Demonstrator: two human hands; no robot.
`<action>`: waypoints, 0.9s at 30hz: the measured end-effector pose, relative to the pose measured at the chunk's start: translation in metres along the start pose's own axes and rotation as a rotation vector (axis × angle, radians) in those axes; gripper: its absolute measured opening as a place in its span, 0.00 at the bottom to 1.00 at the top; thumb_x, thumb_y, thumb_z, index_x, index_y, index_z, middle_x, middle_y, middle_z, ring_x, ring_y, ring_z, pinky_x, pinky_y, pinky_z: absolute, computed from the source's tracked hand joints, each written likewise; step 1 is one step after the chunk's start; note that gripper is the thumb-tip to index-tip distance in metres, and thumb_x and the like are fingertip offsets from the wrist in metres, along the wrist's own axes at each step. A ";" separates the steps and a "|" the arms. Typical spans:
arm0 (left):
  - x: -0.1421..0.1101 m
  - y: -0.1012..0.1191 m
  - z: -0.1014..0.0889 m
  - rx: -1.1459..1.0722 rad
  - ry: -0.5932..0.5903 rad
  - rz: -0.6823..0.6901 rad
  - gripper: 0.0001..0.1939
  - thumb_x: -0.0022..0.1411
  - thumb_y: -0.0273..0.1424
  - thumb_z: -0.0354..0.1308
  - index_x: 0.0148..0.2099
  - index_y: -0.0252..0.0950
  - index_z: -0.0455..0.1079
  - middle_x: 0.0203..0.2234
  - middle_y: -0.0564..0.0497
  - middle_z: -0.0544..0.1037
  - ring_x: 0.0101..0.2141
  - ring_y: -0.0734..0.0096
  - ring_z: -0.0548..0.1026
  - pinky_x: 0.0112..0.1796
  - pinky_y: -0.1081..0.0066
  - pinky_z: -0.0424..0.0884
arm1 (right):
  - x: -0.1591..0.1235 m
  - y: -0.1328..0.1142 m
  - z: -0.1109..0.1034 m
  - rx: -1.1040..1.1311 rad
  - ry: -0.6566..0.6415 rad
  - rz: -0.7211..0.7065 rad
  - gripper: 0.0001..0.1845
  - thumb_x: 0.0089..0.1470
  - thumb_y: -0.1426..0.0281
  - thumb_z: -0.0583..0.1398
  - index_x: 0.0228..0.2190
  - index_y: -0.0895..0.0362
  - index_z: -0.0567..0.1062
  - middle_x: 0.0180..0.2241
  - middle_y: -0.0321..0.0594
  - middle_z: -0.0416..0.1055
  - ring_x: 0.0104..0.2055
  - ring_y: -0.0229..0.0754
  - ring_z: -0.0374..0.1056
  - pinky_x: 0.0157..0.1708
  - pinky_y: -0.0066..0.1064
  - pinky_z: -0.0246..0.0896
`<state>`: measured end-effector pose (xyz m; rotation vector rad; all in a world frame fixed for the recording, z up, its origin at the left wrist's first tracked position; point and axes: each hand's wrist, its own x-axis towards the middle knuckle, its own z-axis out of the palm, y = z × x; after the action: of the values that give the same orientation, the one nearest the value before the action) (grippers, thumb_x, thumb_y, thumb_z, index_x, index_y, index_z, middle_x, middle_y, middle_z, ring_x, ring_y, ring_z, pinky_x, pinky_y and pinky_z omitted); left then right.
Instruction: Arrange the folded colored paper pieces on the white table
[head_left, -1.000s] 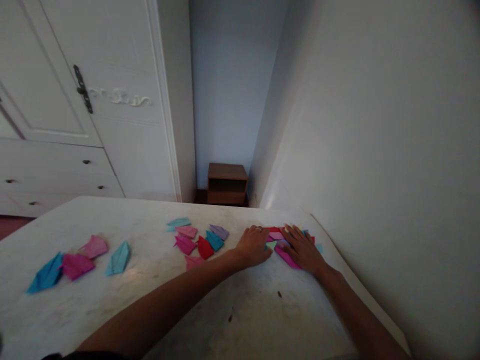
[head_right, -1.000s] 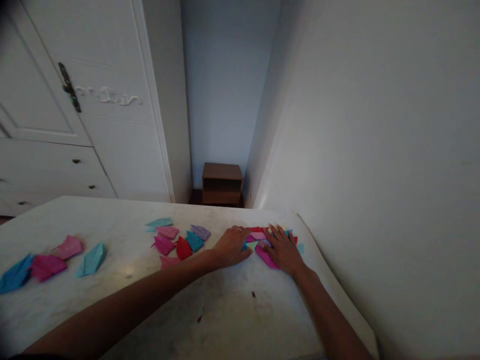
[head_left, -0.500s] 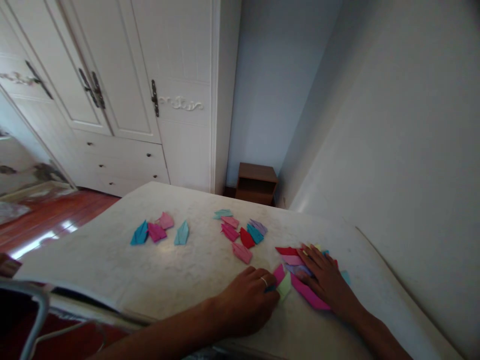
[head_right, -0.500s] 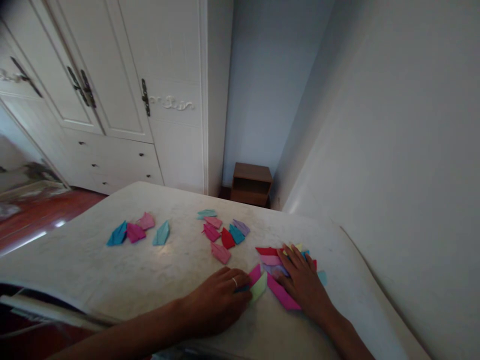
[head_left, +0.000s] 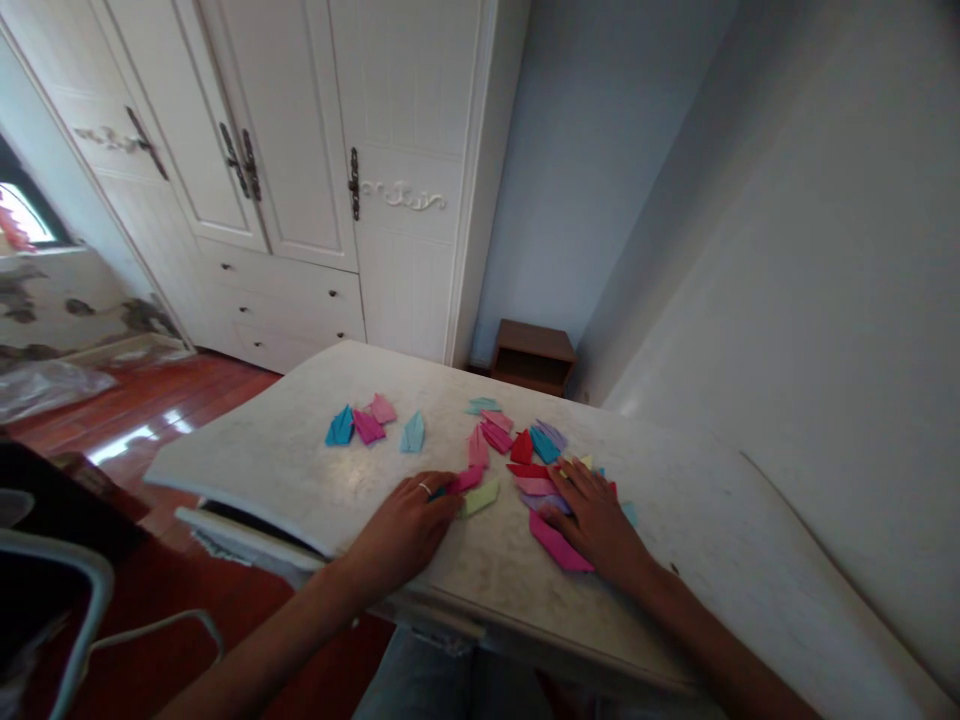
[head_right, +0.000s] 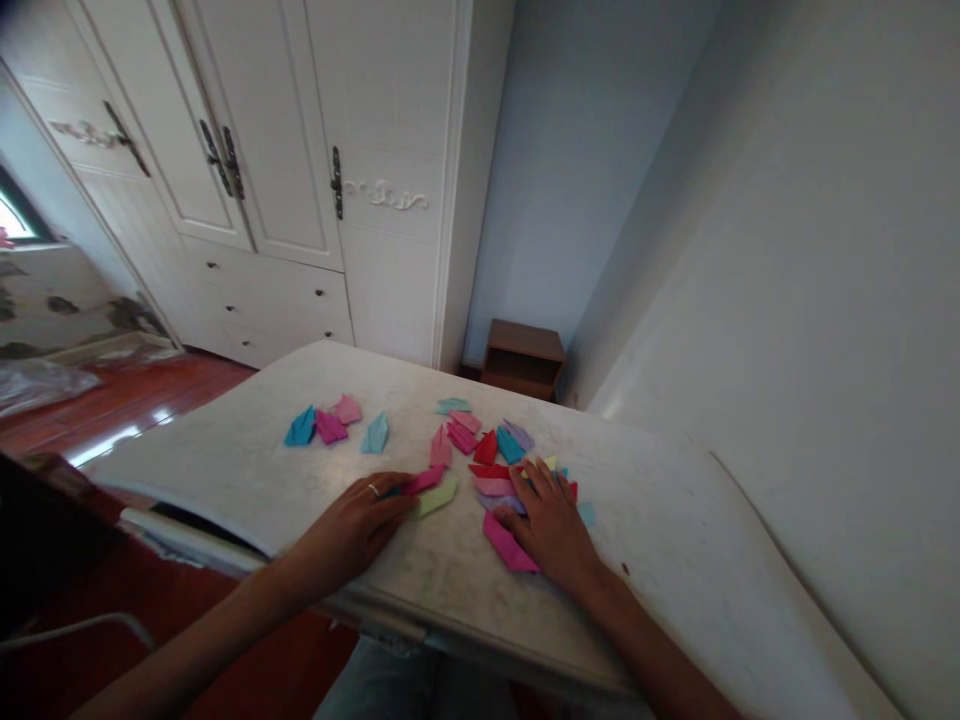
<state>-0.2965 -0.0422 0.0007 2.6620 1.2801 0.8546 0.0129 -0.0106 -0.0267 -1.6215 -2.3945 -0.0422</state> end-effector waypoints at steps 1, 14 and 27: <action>-0.004 -0.005 -0.002 0.004 0.012 -0.012 0.15 0.65 0.24 0.51 0.50 0.40 0.75 0.50 0.43 0.74 0.51 0.60 0.72 0.51 0.58 0.71 | 0.001 -0.003 0.000 0.008 0.001 -0.022 0.36 0.61 0.46 0.48 0.61 0.55 0.64 0.63 0.53 0.58 0.66 0.58 0.52 0.61 0.59 0.47; -0.024 -0.043 -0.015 0.201 0.053 -0.225 0.25 0.67 0.43 0.49 0.59 0.32 0.67 0.55 0.38 0.71 0.59 0.51 0.65 0.59 0.52 0.62 | -0.004 0.061 -0.014 0.133 0.064 -0.043 0.35 0.63 0.48 0.44 0.57 0.57 0.70 0.61 0.52 0.62 0.64 0.55 0.57 0.63 0.56 0.50; -0.023 -0.027 -0.023 0.058 0.389 -0.155 0.14 0.67 0.33 0.53 0.52 0.34 0.69 0.55 0.38 0.69 0.58 0.53 0.64 0.56 0.50 0.63 | 0.071 0.106 -0.009 0.310 0.160 0.230 0.32 0.60 0.51 0.46 0.51 0.59 0.73 0.55 0.54 0.69 0.59 0.55 0.64 0.60 0.51 0.55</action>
<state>-0.3384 -0.0456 0.0021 2.4730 1.5847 1.3769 0.0872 0.0932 -0.0149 -1.6612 -1.9692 0.2216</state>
